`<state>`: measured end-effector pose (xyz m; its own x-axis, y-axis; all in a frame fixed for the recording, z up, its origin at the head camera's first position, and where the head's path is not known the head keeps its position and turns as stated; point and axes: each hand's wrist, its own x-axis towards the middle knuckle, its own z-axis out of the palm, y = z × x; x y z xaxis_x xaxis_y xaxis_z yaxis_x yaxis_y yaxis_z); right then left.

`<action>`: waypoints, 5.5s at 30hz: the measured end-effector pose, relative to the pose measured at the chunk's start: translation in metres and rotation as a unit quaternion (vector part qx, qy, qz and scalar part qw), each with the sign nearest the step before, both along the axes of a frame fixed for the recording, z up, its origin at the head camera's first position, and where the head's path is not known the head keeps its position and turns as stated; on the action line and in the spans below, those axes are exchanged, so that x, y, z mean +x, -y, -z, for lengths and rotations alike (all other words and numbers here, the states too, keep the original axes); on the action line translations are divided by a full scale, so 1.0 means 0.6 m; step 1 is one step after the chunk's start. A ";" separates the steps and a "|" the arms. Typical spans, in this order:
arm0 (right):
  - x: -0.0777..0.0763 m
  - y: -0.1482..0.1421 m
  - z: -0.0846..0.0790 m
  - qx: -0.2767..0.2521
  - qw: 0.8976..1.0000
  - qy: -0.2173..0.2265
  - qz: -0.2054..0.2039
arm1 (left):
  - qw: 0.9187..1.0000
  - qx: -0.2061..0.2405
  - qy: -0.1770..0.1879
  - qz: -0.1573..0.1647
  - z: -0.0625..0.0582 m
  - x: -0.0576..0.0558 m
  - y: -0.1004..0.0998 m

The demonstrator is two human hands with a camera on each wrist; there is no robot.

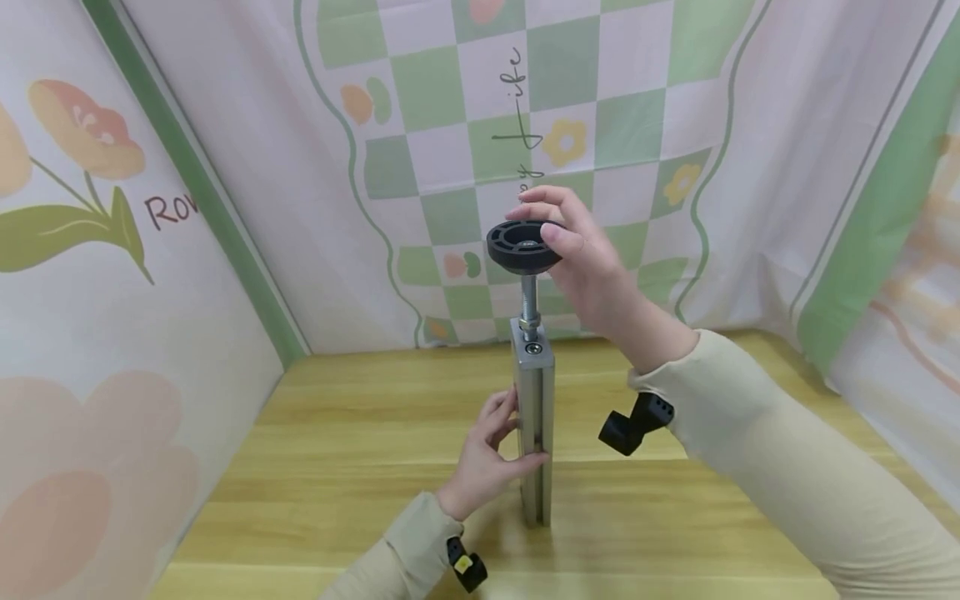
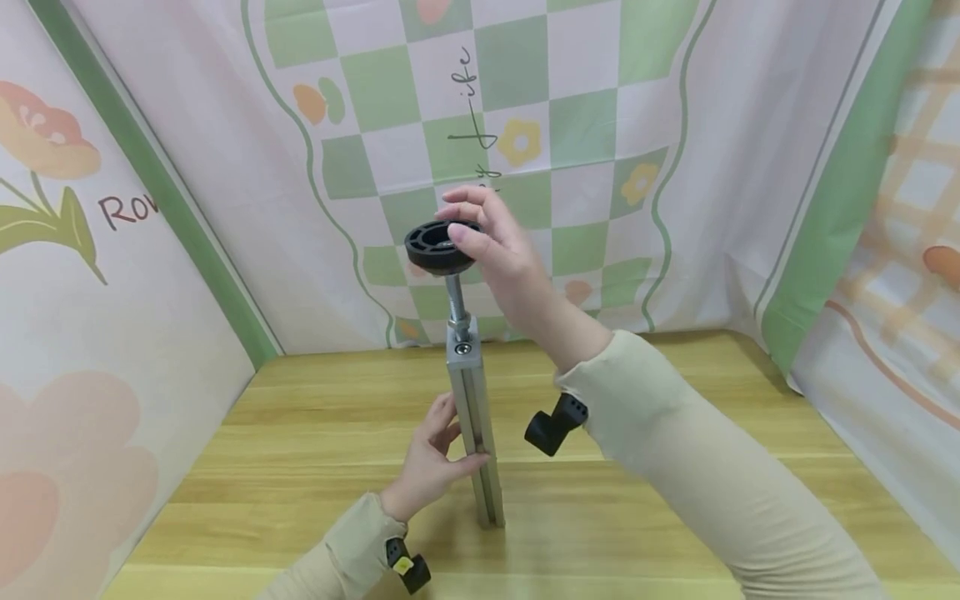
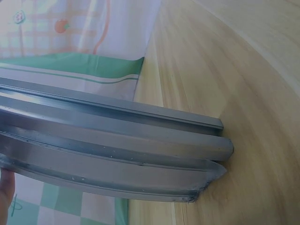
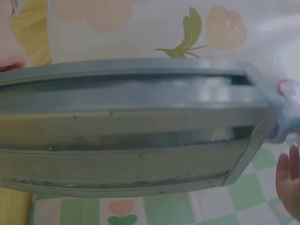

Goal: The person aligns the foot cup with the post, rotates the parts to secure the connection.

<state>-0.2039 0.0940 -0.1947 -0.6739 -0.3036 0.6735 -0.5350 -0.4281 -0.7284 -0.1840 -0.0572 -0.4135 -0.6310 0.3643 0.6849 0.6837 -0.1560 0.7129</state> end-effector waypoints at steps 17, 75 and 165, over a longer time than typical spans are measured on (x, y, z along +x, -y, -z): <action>-0.029 -0.011 0.006 -0.025 0.959 0.057 -0.277 | 1.000 0.004 -0.010 0.005 0.001 -0.002 0.001; 0.026 -0.009 -0.012 0.044 0.997 0.055 0.015 | 1.000 0.011 0.002 0.004 0.004 -0.003 0.005; -0.015 -0.014 0.009 -0.022 0.988 -0.005 -0.156 | 1.000 0.004 0.022 0.013 0.002 -0.007 0.005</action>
<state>-0.2127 0.1022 -0.1999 -0.5453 -0.4649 0.6976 -0.3803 -0.6044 -0.7001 -0.1882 -0.0603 -0.4144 -0.6508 0.3768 0.6592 0.6470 -0.1791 0.7412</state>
